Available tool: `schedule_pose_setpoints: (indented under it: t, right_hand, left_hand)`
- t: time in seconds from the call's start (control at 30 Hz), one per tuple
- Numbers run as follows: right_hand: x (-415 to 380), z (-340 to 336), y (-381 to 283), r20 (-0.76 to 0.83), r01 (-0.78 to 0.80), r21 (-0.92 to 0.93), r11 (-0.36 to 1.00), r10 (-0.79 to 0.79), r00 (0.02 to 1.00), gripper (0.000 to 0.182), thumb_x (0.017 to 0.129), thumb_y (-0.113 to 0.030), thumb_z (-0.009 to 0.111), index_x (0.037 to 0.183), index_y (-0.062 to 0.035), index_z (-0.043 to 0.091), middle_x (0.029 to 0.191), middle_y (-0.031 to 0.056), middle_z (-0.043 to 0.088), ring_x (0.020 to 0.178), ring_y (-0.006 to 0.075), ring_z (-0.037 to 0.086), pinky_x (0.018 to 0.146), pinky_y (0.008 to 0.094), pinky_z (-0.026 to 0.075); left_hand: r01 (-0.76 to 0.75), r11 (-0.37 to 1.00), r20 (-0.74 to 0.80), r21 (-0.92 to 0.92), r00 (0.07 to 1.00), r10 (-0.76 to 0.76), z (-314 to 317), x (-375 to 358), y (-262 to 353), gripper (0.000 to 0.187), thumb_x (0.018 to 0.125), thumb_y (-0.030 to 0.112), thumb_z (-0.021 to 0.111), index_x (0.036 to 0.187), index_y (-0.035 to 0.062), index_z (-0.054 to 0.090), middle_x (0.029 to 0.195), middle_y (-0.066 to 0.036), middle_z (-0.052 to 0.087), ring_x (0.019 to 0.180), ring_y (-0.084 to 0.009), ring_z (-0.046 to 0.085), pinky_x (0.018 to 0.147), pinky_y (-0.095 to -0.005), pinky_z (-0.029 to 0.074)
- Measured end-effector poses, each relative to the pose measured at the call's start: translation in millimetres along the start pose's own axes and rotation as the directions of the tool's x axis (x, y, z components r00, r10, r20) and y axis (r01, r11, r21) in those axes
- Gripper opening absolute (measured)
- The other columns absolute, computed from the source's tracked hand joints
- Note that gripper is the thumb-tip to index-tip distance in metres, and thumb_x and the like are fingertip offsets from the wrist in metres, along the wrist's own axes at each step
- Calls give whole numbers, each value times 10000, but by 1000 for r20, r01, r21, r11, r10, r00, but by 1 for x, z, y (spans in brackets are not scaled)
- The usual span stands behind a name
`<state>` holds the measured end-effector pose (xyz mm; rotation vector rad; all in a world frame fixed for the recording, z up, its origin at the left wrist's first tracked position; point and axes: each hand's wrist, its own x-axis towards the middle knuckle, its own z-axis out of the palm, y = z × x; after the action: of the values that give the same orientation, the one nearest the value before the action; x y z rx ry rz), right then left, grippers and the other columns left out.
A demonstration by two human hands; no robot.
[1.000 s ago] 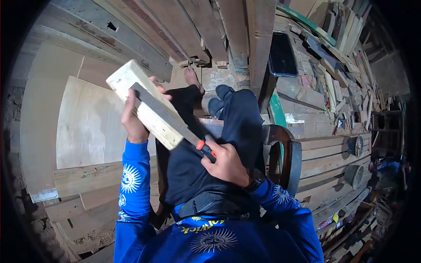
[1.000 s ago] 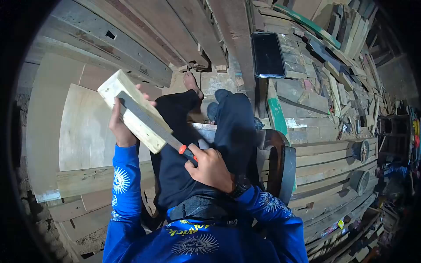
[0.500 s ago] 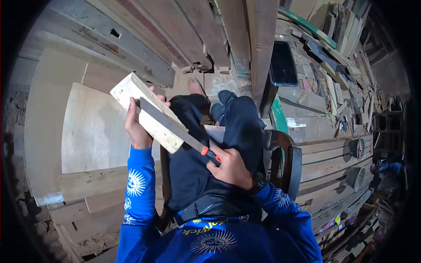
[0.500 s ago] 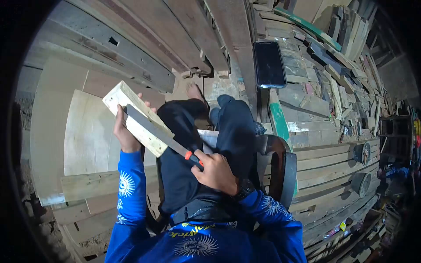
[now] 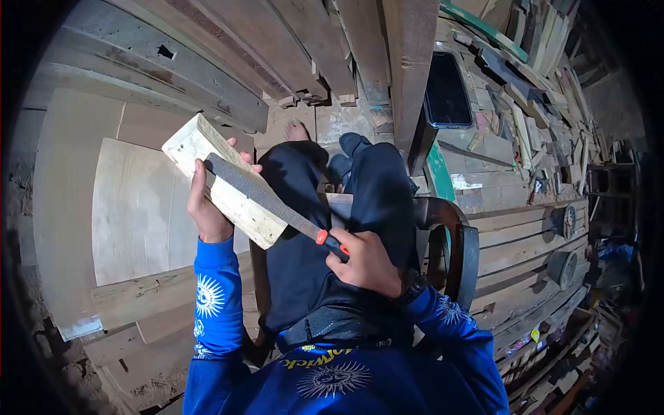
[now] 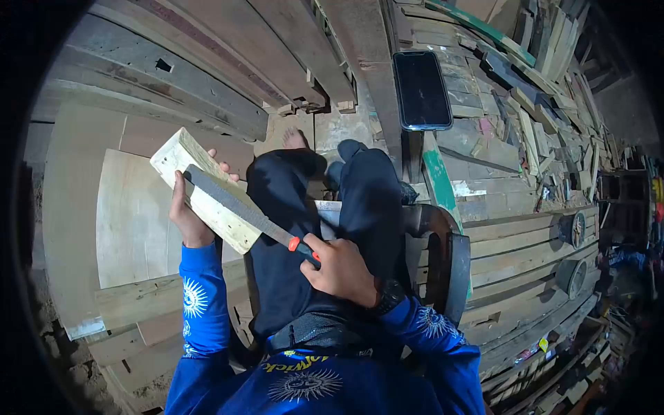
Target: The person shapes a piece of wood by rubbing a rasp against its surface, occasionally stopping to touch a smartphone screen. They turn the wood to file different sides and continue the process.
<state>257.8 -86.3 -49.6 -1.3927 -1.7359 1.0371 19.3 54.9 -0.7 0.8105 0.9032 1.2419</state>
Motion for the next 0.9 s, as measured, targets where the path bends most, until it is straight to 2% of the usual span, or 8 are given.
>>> schedule_pose_setpoints:
  t: [0.13,0.23,0.33,0.43,0.63,0.7,0.77,0.9]
  right_hand:
    - [0,1,-4,0,18,9,1000,-18,1000,244,786,-102,725,1003,-14,657,599,166,566,545,369,627,504,416,465]
    - [-1,2,-4,29,5,2,1000,-5,1000,255,788,-104,724,1015,-11,652,593,163,559,530,363,619,497,416,454]
    - [-1,3,-4,12,14,-22,1000,-14,1000,239,822,-174,719,976,-47,588,559,122,549,516,372,598,507,472,454]
    - [-1,4,-4,-5,19,-5,1000,-19,1000,236,823,-175,716,979,-48,592,560,122,546,516,372,596,508,470,456]
    - [-2,2,-8,1,9,22,1000,-9,1000,240,818,-157,720,999,-49,604,571,121,556,526,377,603,510,477,466]
    - [-3,5,-4,-1,15,9,1000,-15,1000,243,819,-150,721,1006,-47,605,578,121,563,533,381,610,512,483,473]
    - [-4,6,-1,-36,71,21,997,-70,997,313,779,-107,723,1070,-9,661,558,129,532,486,332,597,489,420,452]
    - [-3,4,-3,-47,58,1,998,-58,997,228,789,-113,720,978,-26,627,562,130,542,495,355,590,500,441,456]
  left_hand:
    - [-49,998,-24,-31,999,48,-6,2,-3,717,1063,525,351,1447,-75,428,1127,-250,650,981,-360,693,896,-464,576]
    - [-41,999,53,14,998,40,-4,1,2,742,1057,544,348,1457,-77,417,1126,-245,644,978,-353,678,887,-472,570]
    - [-94,996,3,-13,996,94,1,0,1,716,1054,518,382,1471,-63,395,1332,-242,561,1052,-344,657,907,-496,577]
    - [-76,997,11,-4,997,76,-1,1,2,709,1053,512,383,1476,-57,395,1358,-230,556,1044,-342,661,902,-496,580]
    - [-126,992,-63,20,990,127,2,1,0,698,1056,504,379,1481,-49,394,1317,-241,571,1025,-343,667,881,-495,582]
    - [-68,998,44,-1,997,68,-3,1,3,689,1064,495,360,1449,-74,422,1199,-254,635,982,-354,682,879,-472,573]
    - [-89,996,-10,11,996,89,4,1,3,702,1061,504,359,1444,-81,426,1144,-256,647,963,-360,684,873,-463,568]
    - [-70,998,-67,-6,995,69,6,1,4,732,1050,523,373,1446,-90,425,1082,-257,652,945,-371,682,881,-458,554]
